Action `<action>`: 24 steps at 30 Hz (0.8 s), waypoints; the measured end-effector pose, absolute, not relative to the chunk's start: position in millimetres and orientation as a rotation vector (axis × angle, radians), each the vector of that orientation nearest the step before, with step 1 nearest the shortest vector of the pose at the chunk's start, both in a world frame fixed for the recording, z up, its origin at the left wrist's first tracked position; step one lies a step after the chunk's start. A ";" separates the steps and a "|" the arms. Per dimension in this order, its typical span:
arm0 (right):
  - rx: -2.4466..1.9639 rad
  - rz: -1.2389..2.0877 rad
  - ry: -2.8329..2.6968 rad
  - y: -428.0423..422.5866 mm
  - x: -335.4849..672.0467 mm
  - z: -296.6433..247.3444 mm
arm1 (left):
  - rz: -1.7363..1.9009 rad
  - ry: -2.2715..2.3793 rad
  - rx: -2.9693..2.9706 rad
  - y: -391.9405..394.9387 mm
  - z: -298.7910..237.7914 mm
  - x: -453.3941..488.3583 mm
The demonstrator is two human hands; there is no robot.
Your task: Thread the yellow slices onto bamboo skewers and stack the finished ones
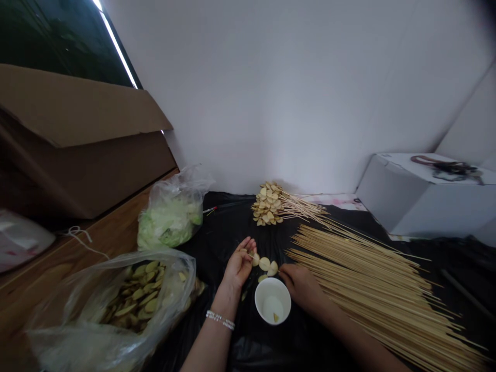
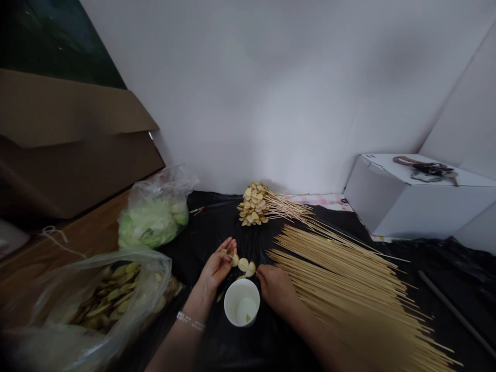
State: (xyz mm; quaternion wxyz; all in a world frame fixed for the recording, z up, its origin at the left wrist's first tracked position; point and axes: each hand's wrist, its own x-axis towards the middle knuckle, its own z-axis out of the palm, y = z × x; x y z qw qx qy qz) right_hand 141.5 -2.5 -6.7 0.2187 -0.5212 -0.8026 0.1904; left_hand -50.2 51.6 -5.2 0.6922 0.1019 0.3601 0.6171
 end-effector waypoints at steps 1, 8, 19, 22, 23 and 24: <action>-1.446 0.519 -2.226 -2.9 141.5 -6.1 | 1.379 0.803 0.227 51.5 -5.1 -50.2; -1.461 0.503 -2.232 -3.2 140.8 -4.8 | 1.387 0.797 0.229 51.2 -4.8 -49.6; -1.437 0.508 -2.221 -1.3 141.7 -9.0 | 1.376 0.799 0.218 51.0 -3.4 -49.6; -1.428 0.505 -2.213 -1.0 140.9 -10.5 | 1.377 0.805 0.211 50.8 -3.3 -49.1; -1.425 0.506 -2.210 -0.9 140.6 -11.1 | 1.374 0.805 0.206 50.8 -3.1 -49.8; -1.424 0.507 -2.207 -0.8 140.5 -11.7 | 1.367 0.801 0.200 50.9 -2.7 -51.3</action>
